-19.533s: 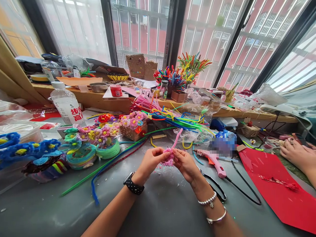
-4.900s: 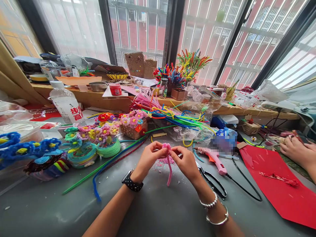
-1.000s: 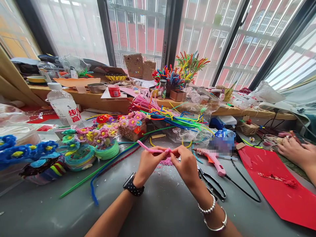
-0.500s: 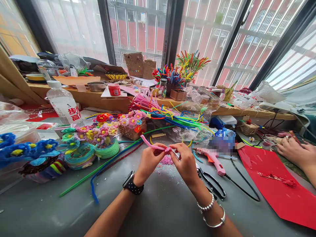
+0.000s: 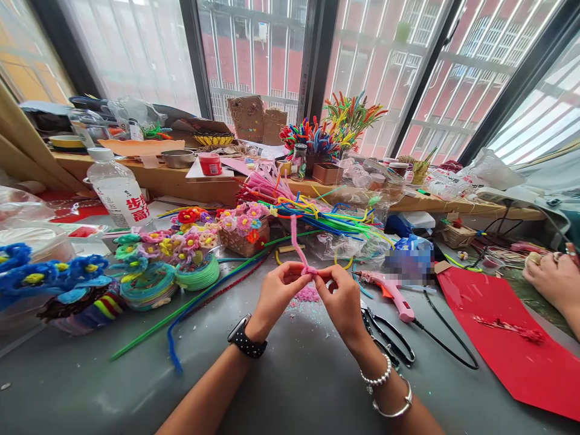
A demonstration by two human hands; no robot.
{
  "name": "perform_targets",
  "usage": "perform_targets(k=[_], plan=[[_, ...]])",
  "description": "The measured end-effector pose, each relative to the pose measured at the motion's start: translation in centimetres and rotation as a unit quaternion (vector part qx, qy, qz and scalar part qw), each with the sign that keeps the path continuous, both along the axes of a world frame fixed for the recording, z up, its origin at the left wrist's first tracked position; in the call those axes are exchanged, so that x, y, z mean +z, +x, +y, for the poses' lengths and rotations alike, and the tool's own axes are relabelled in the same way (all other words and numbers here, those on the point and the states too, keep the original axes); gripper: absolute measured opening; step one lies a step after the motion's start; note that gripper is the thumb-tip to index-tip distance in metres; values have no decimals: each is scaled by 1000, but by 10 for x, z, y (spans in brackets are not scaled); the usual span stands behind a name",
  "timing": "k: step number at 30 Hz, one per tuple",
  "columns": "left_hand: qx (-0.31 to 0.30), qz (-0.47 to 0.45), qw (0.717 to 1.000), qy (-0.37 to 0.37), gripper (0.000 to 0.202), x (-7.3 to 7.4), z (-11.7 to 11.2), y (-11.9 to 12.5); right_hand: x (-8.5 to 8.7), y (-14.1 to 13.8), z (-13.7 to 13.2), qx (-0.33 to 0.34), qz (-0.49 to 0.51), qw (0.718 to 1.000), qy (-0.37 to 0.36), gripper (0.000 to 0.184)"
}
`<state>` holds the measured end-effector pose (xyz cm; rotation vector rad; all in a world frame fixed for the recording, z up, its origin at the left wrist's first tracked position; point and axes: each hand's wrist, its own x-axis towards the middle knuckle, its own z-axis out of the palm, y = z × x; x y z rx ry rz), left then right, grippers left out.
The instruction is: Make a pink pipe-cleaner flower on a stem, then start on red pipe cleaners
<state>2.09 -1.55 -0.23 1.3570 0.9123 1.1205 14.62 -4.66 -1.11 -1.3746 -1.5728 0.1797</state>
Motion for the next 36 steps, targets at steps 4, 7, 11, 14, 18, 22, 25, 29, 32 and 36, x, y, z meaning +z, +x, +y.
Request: perform_targets(k=[4,7,11,14,18,22,25,29,32,36], plan=[[1,1,1000,3,29,-1,0,-1,2,1,1,40,65,996,-55,13],[22,28,999,35,25,-3,-1,-2,3,1,1,26,9,1000,1,13],[31,60,996,61,23,-6,-1,-2,0,0,-1,22,-62,997,45,10],[29,49,996,61,22,-7,-1,-1,-3,0,-1,16,-105,991,76,13],[20,51,997,58,23,-5,-1,0,-3,1,0,7,-140,984,114,14],[26,71,995,66,21,-4,-1,1,-3,3,1,16,-195,972,129,26],[13,77,993,83,17,-5,-1,2,-4,4,1,8,-207,970,129,26],[24,89,991,97,16,-4,-3,2,-4,4,0,-32,-206,969,130,21],[55,114,985,115,14,-3,-5,2,-5,5,0,-47,-219,965,134,19],[76,140,975,157,11,-5,-7,3,-8,6,2,-47,-245,957,151,17]])
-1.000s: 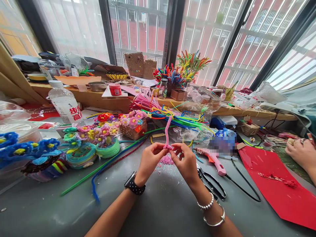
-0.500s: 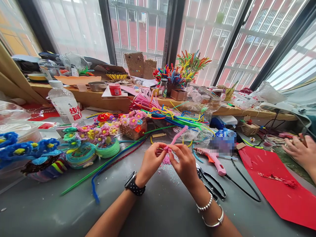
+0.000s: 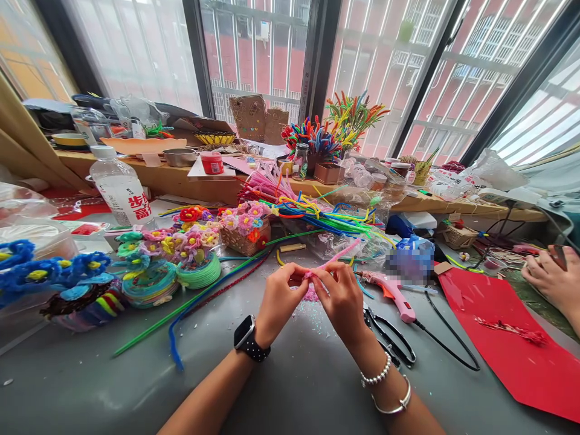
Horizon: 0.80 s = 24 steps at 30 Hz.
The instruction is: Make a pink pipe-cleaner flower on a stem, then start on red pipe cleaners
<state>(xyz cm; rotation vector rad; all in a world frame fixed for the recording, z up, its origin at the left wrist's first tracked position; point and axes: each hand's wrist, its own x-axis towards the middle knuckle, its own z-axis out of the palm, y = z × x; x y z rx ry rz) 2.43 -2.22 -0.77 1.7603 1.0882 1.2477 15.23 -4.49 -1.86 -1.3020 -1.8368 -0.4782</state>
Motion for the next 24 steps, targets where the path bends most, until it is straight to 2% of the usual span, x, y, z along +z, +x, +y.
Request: perform_targets(k=[8,17,24], plan=[[20,38,998,55,8,-1,-2,1,3,2,-1,23,-35,997,65,10],[58,125,981,136,7,-2,-2,2,4,-2,0,14,-23,997,70,9],[70,141,971,181,9,-3,-7,5,3,-6,-2,26,30,998,49,11]])
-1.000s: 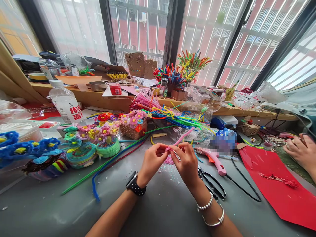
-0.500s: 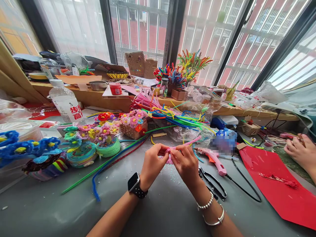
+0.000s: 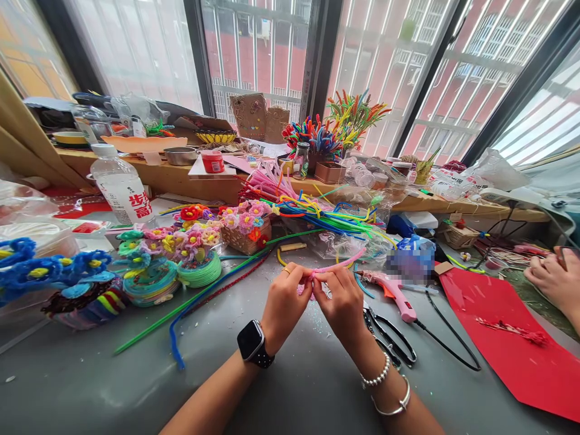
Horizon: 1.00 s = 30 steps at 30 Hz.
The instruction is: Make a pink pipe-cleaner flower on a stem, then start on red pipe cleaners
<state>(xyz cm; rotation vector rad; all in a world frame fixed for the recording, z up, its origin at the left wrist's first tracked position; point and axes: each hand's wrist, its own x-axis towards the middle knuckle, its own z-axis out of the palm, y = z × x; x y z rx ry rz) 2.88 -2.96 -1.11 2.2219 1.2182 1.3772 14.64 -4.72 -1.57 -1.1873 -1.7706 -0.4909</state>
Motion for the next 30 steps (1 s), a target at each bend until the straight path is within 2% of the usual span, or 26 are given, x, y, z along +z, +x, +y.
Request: perform_targets(k=[4,7,11,15,23,30], plan=[[-1,-18,1000,-8,8,0,1,-1,1,-1,0,29,72,996,-44,9],[-41,-84,992,-86,9,3,6,-4,6,2,0,55,172,976,-125,10],[-127,-173,955,-207,17,8,10,-8,10,8,1,88,340,907,-233,17],[-186,-208,924,-262,19,11,11,-9,11,12,4,164,399,846,-313,18],[-249,-295,856,-342,24,15,10,-10,16,11,5,219,511,756,-344,20],[-297,-304,821,-382,25,15,10,-13,16,8,6,241,532,733,-349,18]])
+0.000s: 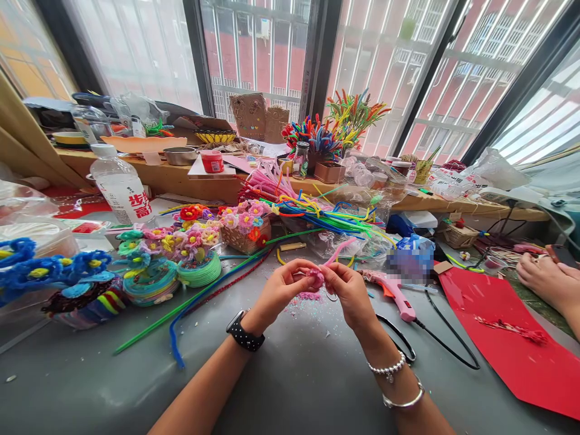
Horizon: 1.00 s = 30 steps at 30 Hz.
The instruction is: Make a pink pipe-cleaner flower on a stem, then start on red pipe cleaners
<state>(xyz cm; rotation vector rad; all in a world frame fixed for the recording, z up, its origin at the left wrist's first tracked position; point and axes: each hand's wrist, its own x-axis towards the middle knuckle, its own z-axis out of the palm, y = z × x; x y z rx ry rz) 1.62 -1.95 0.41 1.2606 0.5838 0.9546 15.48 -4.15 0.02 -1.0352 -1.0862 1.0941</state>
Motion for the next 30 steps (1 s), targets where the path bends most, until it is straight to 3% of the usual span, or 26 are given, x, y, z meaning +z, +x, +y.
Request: perform_targets(k=[8,11,14,17,20,23,26,28,30], plan=[[-30,-2,1000,7,19,0,1,-3,0,1,0,24,36,999,-21,16],[-26,-6,999,24,15,1,1,-4,-1,-1,0,49,107,991,-61,14],[-22,1,999,36,13,2,2,-6,-4,-6,1,90,206,966,-131,15],[-22,8,999,33,15,4,3,-9,-8,-12,1,90,229,958,-146,17],[-17,-5,1000,-15,18,5,5,-11,-9,-11,2,52,137,985,-92,20],[-11,-36,996,-82,17,6,7,-12,-6,-4,1,-78,-40,996,34,23],[-1,-55,992,-115,16,8,8,-14,-3,1,-2,-171,-242,939,172,30],[-5,-58,991,-123,16,8,8,-15,0,1,-5,-167,-348,892,236,23],[-11,-63,990,-123,15,8,8,-14,2,-2,-7,-142,-402,864,266,12]])
